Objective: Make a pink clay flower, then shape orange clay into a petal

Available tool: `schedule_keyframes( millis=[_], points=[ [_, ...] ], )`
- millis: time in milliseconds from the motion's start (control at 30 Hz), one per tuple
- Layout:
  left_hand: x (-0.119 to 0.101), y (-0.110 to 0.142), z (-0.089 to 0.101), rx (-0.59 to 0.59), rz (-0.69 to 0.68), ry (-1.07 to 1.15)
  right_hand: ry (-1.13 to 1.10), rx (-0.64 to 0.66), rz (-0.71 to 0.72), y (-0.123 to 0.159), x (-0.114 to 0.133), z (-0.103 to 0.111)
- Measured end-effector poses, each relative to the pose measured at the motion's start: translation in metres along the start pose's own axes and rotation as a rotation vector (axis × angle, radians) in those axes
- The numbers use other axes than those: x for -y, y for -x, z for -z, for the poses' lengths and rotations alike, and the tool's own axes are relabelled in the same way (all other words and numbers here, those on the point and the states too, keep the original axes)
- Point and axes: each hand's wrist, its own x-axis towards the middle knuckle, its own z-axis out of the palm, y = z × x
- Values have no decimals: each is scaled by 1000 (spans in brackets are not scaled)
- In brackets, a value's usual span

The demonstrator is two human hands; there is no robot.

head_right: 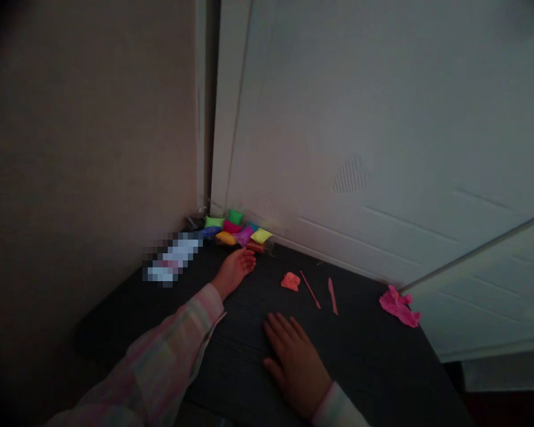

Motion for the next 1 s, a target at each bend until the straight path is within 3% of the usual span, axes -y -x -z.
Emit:
schedule_keyframes(
  millis=[100,167,300,433,567,700,833,933,1000],
  points=[
    [0,-1,1,6,5,12,-93,32,122,-12,33,2],
    [-1,2,2,2,2,-11,-121,-12,103,-30,36,5],
    [-3,7,4,-10,-14,-73,-68,-139,-137,-46,-2,2],
    [-3,4,3,-1,-23,-61,-3,-141,-170,-14,-28,-10],
    [-2,-1,0,5,-5,-4,-8,-76,-75,15,5,-10],
    [-3,-1,2,-9,-8,-7,-77,-117,-21,-16,36,-4],
    [-7,7,2,-9,-33,-76,-70,-226,-235,-46,5,1],
    [-9,9,1,-3,-43,-101,-34,-229,-295,-27,-24,-2],
    [-10,7,0,1,-41,-91,-22,-208,-279,-4,-25,-4]
  ],
)
